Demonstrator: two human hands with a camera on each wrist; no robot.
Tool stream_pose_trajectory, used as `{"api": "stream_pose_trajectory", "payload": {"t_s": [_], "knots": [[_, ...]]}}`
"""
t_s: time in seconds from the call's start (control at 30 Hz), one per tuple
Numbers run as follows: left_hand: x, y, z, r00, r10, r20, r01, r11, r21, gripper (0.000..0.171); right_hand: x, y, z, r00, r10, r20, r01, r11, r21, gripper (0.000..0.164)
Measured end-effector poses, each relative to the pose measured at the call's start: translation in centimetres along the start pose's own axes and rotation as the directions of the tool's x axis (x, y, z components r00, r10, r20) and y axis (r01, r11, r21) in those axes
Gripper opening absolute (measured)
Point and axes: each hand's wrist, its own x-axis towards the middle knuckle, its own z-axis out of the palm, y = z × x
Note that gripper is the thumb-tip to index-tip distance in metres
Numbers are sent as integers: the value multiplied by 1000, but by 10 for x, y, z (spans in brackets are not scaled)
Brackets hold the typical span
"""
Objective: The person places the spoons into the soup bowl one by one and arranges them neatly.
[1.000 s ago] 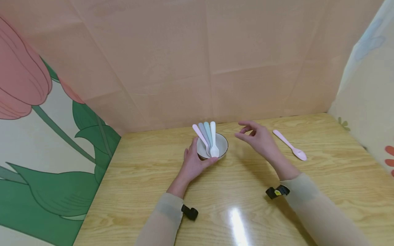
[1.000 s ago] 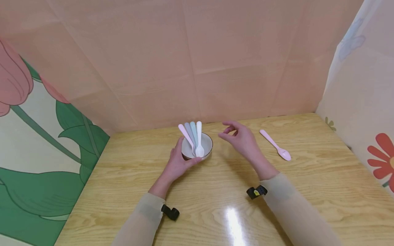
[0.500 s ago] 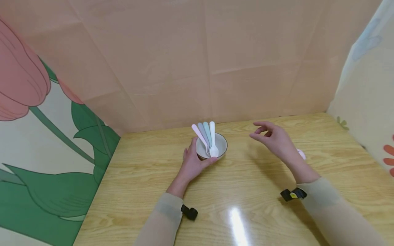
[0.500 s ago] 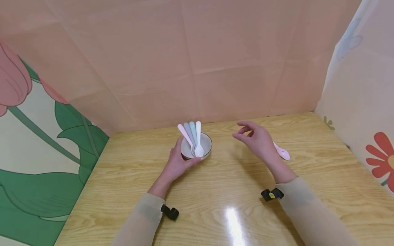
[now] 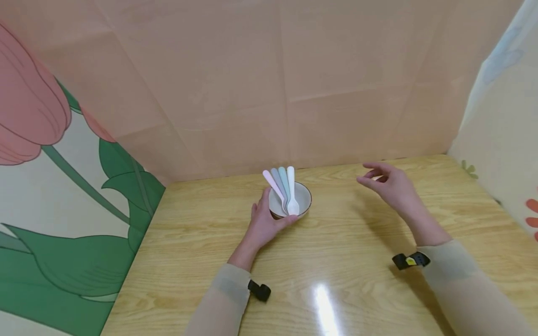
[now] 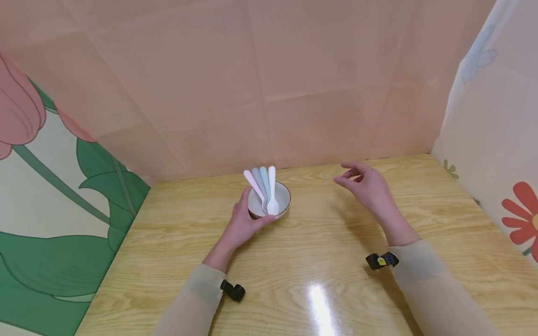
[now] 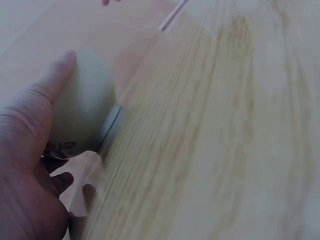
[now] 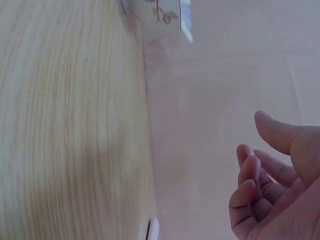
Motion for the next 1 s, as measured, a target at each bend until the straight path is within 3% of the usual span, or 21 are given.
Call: {"api": "stream_pose_trajectory", "payload": {"t_s": [1.0], "knots": [[0, -1, -1, 1000, -3, -1, 3, 1000, 8, 111, 10, 60, -36, 980, 174, 93, -176, 984, 14, 83]]}}
